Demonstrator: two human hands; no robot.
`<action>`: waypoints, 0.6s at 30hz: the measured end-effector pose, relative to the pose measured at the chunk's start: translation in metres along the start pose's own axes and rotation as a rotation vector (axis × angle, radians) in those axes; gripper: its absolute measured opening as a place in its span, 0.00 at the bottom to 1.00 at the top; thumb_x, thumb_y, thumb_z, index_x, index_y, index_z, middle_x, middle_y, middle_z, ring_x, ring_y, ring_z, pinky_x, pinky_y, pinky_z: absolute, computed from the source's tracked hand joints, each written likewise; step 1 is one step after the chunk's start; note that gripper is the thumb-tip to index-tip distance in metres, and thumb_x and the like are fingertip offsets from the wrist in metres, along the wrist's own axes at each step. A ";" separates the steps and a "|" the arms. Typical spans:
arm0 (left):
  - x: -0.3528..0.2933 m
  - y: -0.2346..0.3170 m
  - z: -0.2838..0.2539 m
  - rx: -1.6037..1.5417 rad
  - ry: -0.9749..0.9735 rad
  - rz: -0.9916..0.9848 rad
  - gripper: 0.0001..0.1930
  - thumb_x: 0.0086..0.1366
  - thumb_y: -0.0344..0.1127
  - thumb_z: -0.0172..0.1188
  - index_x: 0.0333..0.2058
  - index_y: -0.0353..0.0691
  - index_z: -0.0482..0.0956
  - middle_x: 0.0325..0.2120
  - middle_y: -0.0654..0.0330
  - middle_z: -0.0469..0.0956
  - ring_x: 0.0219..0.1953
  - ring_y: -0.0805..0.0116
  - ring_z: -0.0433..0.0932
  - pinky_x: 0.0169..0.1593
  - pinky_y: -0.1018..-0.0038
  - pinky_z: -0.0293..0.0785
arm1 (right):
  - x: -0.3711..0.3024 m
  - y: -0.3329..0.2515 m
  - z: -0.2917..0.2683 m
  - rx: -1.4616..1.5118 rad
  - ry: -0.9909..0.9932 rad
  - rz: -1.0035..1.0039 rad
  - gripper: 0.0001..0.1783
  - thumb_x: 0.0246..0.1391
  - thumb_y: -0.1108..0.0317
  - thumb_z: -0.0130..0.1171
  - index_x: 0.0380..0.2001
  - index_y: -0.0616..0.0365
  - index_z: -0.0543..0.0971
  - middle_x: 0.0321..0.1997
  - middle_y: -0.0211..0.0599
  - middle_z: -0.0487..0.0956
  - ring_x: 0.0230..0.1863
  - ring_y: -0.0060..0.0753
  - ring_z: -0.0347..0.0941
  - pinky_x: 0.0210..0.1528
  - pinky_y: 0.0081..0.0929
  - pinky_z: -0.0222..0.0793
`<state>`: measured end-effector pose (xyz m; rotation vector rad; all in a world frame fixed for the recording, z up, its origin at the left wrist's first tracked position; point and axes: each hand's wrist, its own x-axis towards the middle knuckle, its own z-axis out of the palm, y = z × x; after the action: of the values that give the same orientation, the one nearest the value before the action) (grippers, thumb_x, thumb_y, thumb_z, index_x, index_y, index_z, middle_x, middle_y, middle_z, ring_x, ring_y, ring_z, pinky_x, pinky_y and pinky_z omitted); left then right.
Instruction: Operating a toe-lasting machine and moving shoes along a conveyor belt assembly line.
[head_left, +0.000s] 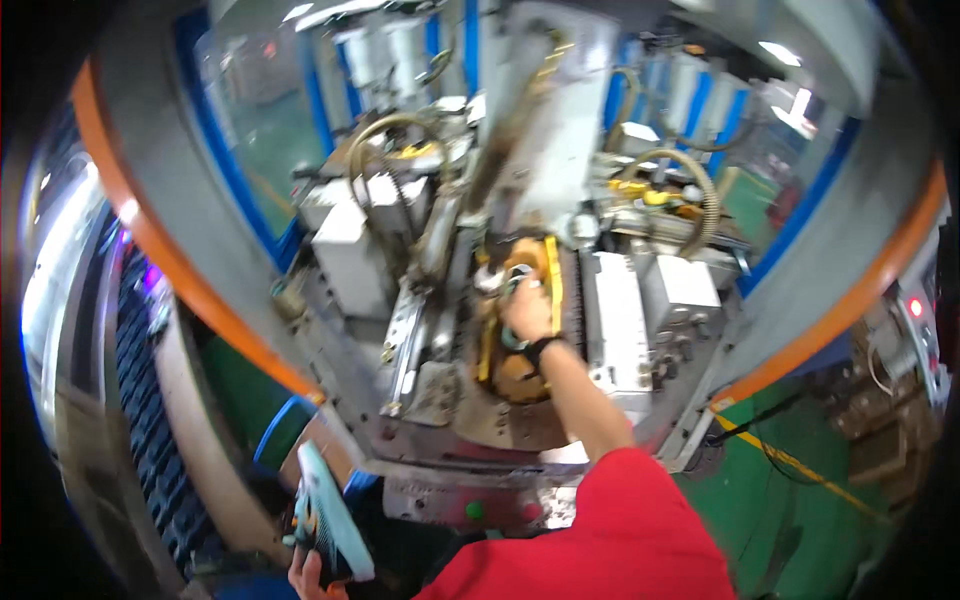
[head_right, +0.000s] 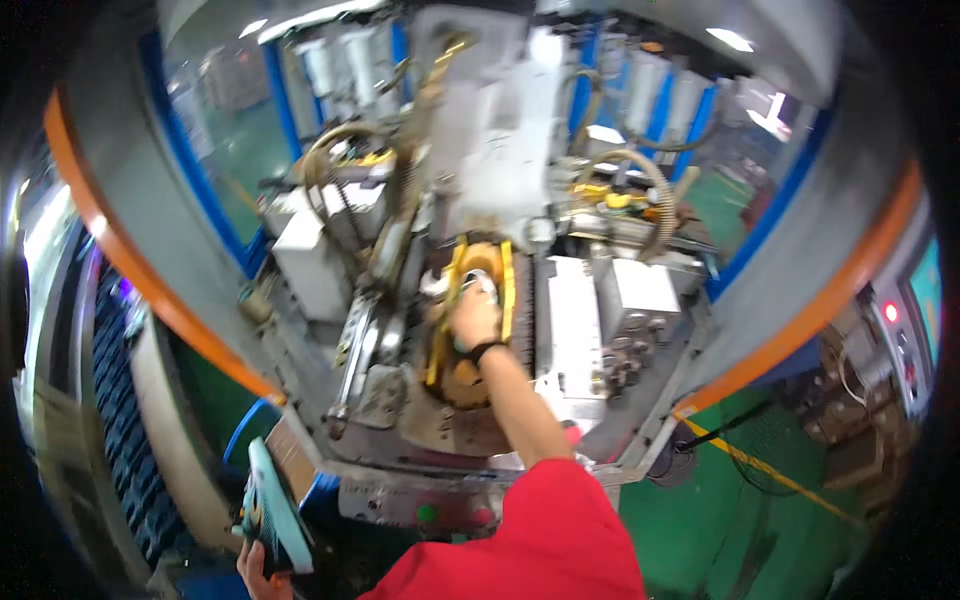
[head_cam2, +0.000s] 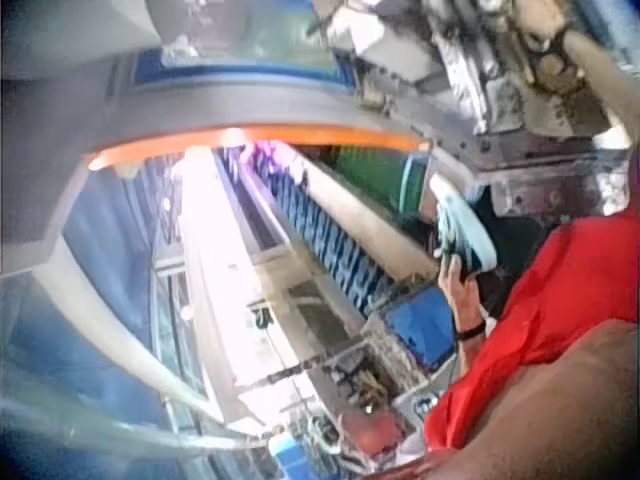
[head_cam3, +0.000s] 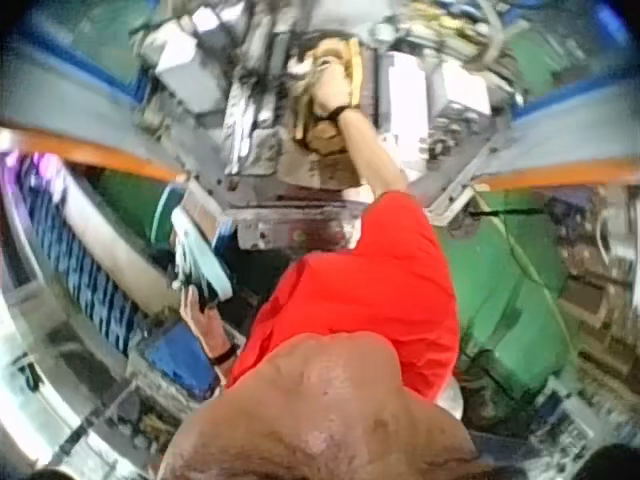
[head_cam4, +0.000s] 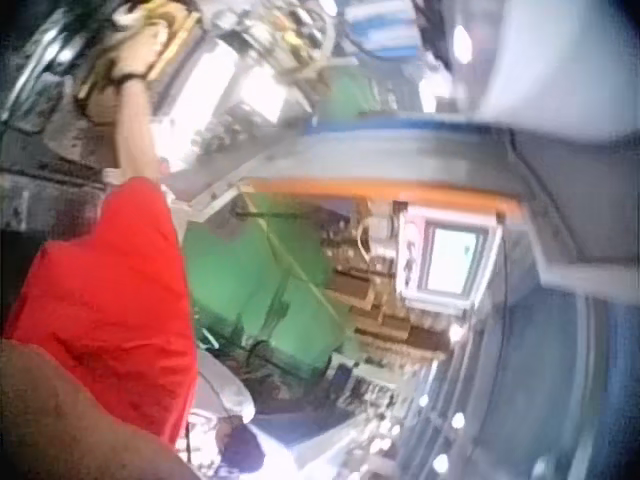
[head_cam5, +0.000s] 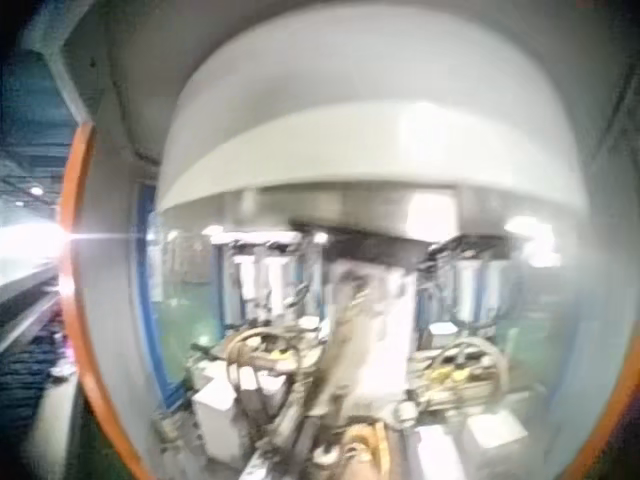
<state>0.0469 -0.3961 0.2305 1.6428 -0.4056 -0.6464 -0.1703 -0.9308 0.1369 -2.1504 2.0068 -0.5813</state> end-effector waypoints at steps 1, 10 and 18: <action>-0.003 -0.013 -0.002 -0.243 0.038 -0.102 0.15 0.65 0.32 0.58 0.49 0.33 0.76 0.45 0.45 0.76 0.40 0.58 0.76 0.45 0.65 0.75 | -0.026 -0.005 -0.013 0.039 0.138 -0.194 0.38 0.50 0.58 0.59 0.59 0.71 0.60 0.44 0.59 0.76 0.38 0.57 0.77 0.39 0.47 0.74; -0.037 0.006 0.064 -0.414 0.054 -0.380 0.18 0.67 0.41 0.54 0.53 0.41 0.74 0.49 0.66 0.75 0.43 0.73 0.74 0.37 0.77 0.71 | -0.326 -0.012 0.009 0.748 -0.262 -0.568 0.05 0.48 0.73 0.53 0.30 0.59 0.74 0.32 0.44 0.73 0.37 0.46 0.73 0.38 0.39 0.71; -0.081 -0.017 0.064 -0.538 0.163 -0.202 0.18 0.64 0.45 0.53 0.49 0.43 0.76 0.45 0.58 0.78 0.49 0.62 0.77 0.50 0.61 0.76 | -0.354 0.018 0.120 0.419 -0.554 -0.672 0.16 0.55 0.70 0.45 0.47 0.54 0.71 0.44 0.49 0.72 0.50 0.52 0.71 0.49 0.42 0.71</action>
<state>-0.0576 -0.3942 0.2238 1.2143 0.0583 -0.6935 -0.1539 -0.6033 -0.0432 -2.3263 0.7924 -0.3633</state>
